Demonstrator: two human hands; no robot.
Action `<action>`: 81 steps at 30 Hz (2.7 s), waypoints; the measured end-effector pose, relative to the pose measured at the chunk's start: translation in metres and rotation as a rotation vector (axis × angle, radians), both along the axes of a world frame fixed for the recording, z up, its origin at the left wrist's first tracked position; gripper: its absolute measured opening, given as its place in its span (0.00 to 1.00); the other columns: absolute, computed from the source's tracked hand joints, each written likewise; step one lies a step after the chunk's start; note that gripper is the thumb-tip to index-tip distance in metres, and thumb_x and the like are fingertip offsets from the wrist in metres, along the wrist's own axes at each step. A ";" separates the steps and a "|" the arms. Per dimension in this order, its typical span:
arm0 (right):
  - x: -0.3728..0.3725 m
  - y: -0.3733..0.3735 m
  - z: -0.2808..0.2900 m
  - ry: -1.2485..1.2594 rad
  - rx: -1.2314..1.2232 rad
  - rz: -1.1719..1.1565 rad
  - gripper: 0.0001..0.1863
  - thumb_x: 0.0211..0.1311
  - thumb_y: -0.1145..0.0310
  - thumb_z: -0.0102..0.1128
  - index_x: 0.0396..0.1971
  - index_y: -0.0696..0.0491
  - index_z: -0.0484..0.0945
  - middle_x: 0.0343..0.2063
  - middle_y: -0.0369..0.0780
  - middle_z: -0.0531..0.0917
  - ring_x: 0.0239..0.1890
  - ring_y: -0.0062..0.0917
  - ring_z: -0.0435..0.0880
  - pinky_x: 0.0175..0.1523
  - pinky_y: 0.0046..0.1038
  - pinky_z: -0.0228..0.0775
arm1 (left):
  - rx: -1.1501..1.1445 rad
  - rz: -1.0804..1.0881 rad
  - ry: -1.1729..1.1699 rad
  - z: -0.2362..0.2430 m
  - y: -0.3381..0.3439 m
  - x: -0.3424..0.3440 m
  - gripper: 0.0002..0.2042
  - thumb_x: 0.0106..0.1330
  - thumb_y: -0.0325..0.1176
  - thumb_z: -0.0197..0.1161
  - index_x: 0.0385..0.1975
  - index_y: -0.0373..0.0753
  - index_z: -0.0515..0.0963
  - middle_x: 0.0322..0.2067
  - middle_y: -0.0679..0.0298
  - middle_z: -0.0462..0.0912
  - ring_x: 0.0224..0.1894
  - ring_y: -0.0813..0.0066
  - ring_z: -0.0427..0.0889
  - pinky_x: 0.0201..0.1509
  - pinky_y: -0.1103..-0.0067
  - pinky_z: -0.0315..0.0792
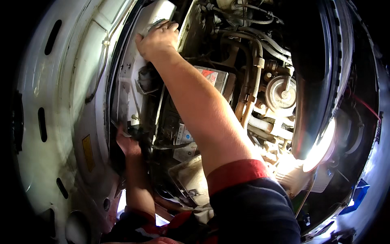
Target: The person removes a housing component from a car engine compartment by hand and illuminates the compartment using a work light. The person then connects electrical cables and turns on a vacuum pump connected to a manifold gauge.
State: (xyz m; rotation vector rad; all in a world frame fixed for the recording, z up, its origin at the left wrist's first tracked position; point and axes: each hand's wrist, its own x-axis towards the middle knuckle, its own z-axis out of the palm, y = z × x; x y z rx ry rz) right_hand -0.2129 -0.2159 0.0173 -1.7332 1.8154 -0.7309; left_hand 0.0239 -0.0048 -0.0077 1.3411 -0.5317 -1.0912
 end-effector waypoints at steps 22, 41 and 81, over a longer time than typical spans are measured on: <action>-0.040 -0.099 -0.023 -0.840 0.052 -0.166 0.57 0.40 0.50 0.65 0.68 0.61 0.46 0.60 0.52 0.69 0.62 0.38 0.70 0.64 0.28 0.64 | -0.003 -0.086 0.093 -0.002 0.006 0.018 0.18 0.72 0.39 0.43 0.49 0.33 0.74 0.44 0.56 0.81 0.45 0.61 0.81 0.52 0.66 0.74; -0.059 -0.123 0.003 -0.212 -0.033 0.487 0.35 0.64 0.54 0.49 0.67 0.55 0.55 0.55 0.49 0.75 0.57 0.36 0.74 0.59 0.33 0.66 | 0.044 0.074 -0.065 0.002 -0.003 -0.017 0.20 0.71 0.40 0.43 0.51 0.32 0.73 0.43 0.55 0.80 0.43 0.58 0.81 0.49 0.65 0.75; -0.050 -0.094 -0.036 -0.821 0.025 0.180 0.28 0.65 0.50 0.52 0.58 0.53 0.69 0.53 0.48 0.76 0.55 0.37 0.75 0.56 0.33 0.67 | -0.040 -0.025 0.084 0.001 -0.006 0.013 0.19 0.71 0.37 0.44 0.52 0.29 0.72 0.48 0.53 0.79 0.50 0.58 0.78 0.56 0.66 0.71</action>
